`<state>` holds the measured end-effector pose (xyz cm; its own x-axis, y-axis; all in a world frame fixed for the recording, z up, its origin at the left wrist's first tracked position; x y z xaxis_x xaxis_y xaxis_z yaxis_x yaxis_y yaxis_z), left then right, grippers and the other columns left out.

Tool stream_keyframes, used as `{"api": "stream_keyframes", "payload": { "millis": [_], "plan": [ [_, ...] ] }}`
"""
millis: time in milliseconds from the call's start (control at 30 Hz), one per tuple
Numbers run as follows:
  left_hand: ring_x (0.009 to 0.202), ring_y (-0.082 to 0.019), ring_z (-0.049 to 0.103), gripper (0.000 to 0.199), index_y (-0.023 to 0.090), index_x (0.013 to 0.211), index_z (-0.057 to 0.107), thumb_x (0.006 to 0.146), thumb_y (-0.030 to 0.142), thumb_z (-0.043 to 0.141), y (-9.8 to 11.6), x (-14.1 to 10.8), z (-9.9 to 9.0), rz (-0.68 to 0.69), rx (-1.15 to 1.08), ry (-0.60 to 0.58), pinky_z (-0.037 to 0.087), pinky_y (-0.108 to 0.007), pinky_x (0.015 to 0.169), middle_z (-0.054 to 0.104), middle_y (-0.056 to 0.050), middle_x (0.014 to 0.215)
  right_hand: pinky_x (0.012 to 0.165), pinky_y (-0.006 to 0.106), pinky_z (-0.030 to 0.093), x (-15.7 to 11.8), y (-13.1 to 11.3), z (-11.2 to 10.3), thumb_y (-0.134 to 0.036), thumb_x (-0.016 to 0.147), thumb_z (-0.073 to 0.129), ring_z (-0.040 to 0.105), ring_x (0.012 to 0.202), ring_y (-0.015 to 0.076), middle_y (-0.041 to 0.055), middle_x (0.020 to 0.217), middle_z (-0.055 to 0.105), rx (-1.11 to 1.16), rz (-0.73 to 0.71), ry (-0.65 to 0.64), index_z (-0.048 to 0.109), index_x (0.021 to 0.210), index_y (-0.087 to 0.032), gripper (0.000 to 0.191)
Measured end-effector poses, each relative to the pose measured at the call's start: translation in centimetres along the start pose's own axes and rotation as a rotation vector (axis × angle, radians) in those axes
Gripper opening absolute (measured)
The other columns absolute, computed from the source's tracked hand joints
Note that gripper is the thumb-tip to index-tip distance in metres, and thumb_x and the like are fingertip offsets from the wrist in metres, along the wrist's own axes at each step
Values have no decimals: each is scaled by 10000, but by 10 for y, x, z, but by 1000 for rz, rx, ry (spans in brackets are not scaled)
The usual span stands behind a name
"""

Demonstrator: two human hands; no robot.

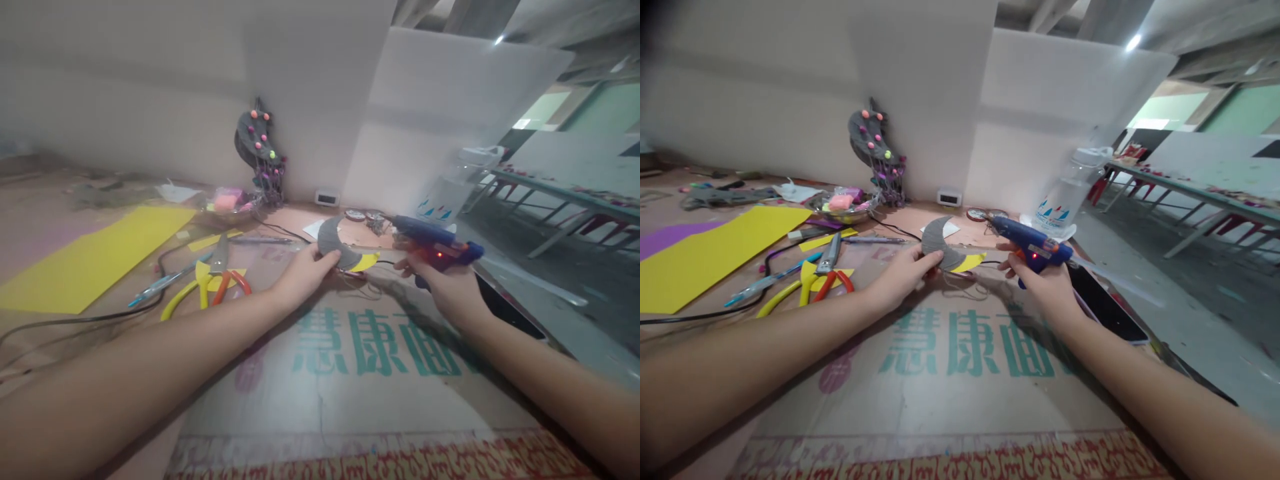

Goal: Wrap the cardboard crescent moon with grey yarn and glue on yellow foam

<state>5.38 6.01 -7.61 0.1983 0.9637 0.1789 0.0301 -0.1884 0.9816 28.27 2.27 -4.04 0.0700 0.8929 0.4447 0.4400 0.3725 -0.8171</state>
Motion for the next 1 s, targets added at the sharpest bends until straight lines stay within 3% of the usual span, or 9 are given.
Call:
{"api": "stream_keyframes", "payload": {
  "millis": [133, 267, 433, 600, 800, 1000],
  "plan": [
    [521, -99, 485, 234, 168, 681, 534, 820, 345, 598, 0, 2, -4, -8, 34, 32, 368, -221, 512, 550, 28, 578, 689, 350, 562, -20, 1, 7, -428, 885, 587, 675, 701, 196, 33, 808, 719, -90, -45, -121, 677, 933, -234, 220],
    [520, -98, 492, 238, 174, 654, 534, 814, 343, 586, 1, 3, -6, -3, 16, 51, 363, -210, 506, 542, 27, 559, 708, 368, 565, -24, -1, 12, -480, 861, 564, 685, 749, 230, 35, 783, 715, -326, -57, -246, 658, 816, -231, 270],
    [491, -97, 484, 201, 170, 629, 542, 784, 292, 581, 4, 2, -6, -45, -53, 75, 360, -207, 484, 557, 18, 555, 706, 337, 550, -22, -10, 13, -463, 830, 555, 658, 742, 212, 23, 759, 690, -397, -105, -268, 624, 751, -228, 258],
    [505, -99, 487, 186, 172, 643, 546, 782, 290, 581, 4, 3, -6, -20, -70, 91, 370, -205, 493, 559, 23, 563, 725, 372, 565, -23, -12, 14, -401, 788, 602, 695, 804, 260, 39, 828, 738, -353, -15, -249, 681, 789, -254, 167],
    [509, -99, 488, 181, 171, 630, 538, 782, 267, 560, 8, 0, -6, -22, -61, 100, 378, -208, 504, 551, 25, 560, 746, 371, 561, -20, -7, 15, -473, 811, 556, 693, 766, 240, 45, 808, 728, -406, 20, -283, 664, 739, -227, 279],
    [527, -103, 499, 174, 181, 645, 544, 788, 279, 557, 6, 1, -5, -27, -63, 86, 392, -210, 521, 555, 30, 575, 680, 346, 549, -21, -1, 15, -523, 801, 543, 676, 726, 232, 35, 746, 706, -463, -33, -228, 650, 721, -237, 315]
  ]
}}
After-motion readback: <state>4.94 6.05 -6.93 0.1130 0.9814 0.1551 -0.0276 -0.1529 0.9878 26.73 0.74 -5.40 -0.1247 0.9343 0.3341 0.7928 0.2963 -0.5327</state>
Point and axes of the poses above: each hand's wrist, its own x-axis towards the middle knuckle, its own z-axis out of the palm, y = z × x, the point moved 3 cm from there along x, towards the middle knuckle
